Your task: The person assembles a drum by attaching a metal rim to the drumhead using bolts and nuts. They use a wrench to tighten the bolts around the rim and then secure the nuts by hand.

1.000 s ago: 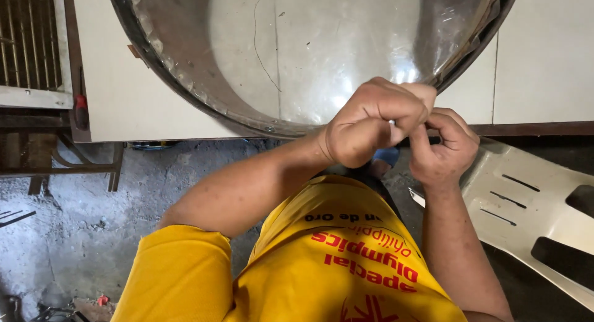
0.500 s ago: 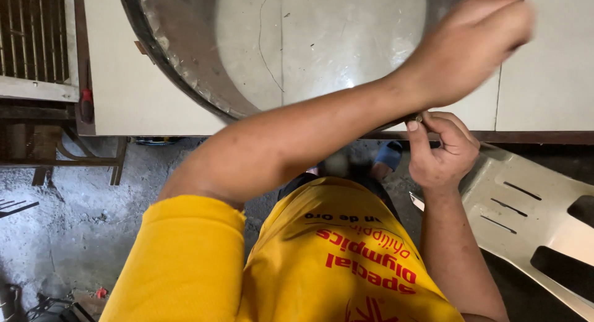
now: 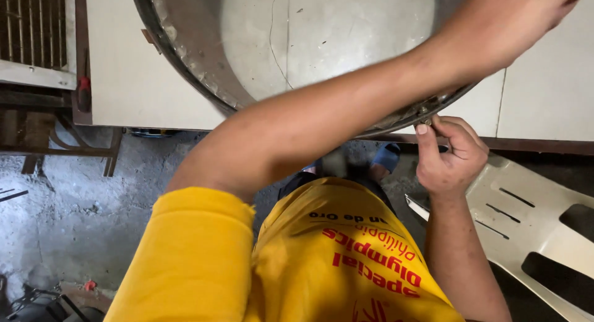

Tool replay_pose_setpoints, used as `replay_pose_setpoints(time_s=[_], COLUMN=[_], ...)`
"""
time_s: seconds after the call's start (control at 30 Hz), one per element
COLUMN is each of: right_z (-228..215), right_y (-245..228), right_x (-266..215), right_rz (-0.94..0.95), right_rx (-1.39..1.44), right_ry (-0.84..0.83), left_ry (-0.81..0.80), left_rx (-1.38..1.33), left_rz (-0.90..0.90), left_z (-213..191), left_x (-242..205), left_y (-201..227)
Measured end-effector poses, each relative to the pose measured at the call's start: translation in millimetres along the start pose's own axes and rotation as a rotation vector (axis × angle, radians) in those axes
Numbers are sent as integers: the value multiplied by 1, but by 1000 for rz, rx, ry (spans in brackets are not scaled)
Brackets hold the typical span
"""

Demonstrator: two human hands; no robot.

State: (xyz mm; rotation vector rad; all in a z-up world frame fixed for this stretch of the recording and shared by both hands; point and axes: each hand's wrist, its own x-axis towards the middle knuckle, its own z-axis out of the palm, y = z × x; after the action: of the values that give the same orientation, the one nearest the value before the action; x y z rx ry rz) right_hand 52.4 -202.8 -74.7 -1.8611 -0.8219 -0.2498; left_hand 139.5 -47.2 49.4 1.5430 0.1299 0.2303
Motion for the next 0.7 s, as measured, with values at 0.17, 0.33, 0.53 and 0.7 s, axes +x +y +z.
replay_pose_setpoints(time_s=[0.17, 0.33, 0.53, 0.7], right_z=[1, 3, 5, 0], right_y=[-4, -2, -3, 17], right_x=[0, -2, 0, 1], right_rz=[25, 21, 16, -29], right_rx=[-16, -1, 35, 176], right_ry=[6, 29, 33, 42], left_ry=[-205, -296, -367, -421], left_rx=[-374, -402, -396, -464], left_rz=[420, 388, 590, 650], left_z=[-40, -57, -57, -53], left_x=[-65, -101, -112, -111], left_y=[12, -4, -20, -23])
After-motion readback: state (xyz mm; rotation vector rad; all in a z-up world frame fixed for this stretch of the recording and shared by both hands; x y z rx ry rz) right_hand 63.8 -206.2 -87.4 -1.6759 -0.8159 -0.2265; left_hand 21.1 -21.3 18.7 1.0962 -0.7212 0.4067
